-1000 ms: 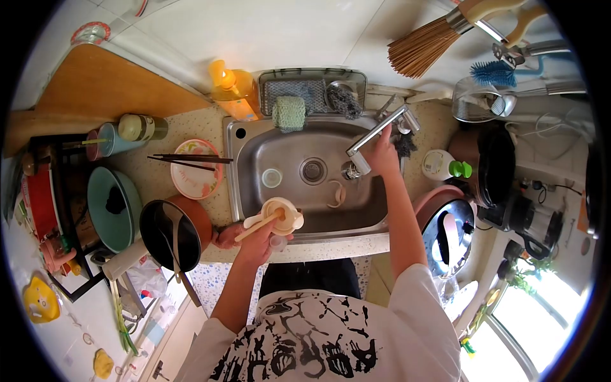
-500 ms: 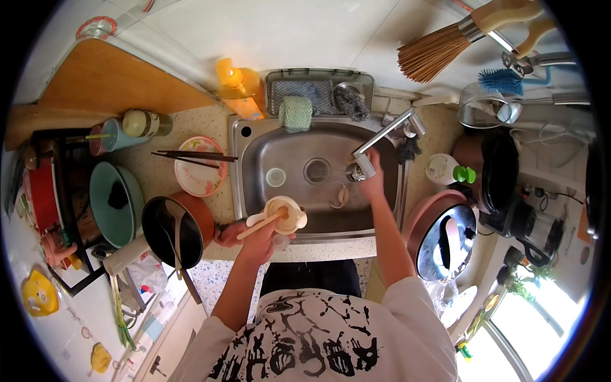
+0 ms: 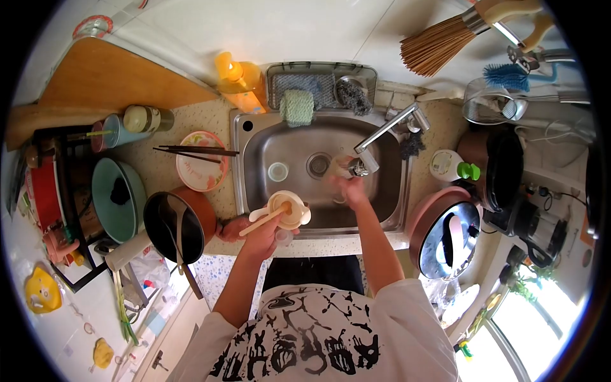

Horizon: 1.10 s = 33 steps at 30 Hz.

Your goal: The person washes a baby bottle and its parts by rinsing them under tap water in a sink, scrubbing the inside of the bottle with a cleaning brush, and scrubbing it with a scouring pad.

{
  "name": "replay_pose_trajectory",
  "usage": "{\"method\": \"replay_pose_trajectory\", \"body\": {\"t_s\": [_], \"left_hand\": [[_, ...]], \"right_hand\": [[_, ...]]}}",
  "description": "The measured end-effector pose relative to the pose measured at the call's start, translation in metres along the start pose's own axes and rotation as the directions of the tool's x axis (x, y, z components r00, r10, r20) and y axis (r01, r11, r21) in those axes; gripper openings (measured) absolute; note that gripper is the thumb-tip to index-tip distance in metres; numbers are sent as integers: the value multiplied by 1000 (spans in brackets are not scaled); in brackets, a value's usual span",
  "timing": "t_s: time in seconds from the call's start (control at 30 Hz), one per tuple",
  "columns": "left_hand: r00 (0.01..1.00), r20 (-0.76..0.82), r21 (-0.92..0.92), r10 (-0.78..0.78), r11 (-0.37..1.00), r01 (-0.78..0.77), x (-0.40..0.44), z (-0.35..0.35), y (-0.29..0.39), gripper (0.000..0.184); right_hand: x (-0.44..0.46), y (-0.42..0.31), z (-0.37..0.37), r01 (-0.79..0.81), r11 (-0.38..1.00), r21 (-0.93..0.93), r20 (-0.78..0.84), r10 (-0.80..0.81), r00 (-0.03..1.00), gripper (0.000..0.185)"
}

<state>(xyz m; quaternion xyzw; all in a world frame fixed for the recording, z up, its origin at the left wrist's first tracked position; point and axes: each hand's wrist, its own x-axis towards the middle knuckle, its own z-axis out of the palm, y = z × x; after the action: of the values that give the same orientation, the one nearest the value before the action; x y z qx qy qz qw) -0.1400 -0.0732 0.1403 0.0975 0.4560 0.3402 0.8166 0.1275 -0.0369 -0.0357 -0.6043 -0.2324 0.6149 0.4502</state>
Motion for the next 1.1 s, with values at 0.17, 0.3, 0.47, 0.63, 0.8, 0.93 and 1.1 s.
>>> {"method": "replay_pose_trajectory", "body": {"t_s": [0.17, 0.3, 0.47, 0.63, 0.8, 0.93, 1.1], "left_hand": [[999, -13, -17, -30, 999, 29, 1, -7, -7, 33], [997, -64, -1, -44, 999, 44, -2, -4, -9, 33], [998, -61, 19, -23, 1000, 24, -5, 3, -6, 33], [999, -29, 14, -24, 1000, 24, -8, 1, -11, 33], [998, -39, 6, -45, 999, 46, -10, -2, -14, 34], [998, -36, 8, -47, 999, 48, -10, 0, -15, 35], [999, -16, 20, -31, 999, 31, -11, 4, -14, 35]], "right_hand": [[10, 14, -12, -172, 907, 384, -25, 197, 980, 51], [19, 41, -24, -208, 908, 363, 191, 146, 971, 36], [11, -3, 1, -496, 555, 668, 302, 407, 862, 49], [17, -8, 14, -308, 261, 915, 193, 387, 902, 47], [13, -30, 16, -324, 274, 905, 195, 409, 891, 43], [12, -42, 18, -328, 336, 883, 196, 372, 907, 41], [21, -37, 20, -243, 229, 943, 131, 415, 900, 41]]}}
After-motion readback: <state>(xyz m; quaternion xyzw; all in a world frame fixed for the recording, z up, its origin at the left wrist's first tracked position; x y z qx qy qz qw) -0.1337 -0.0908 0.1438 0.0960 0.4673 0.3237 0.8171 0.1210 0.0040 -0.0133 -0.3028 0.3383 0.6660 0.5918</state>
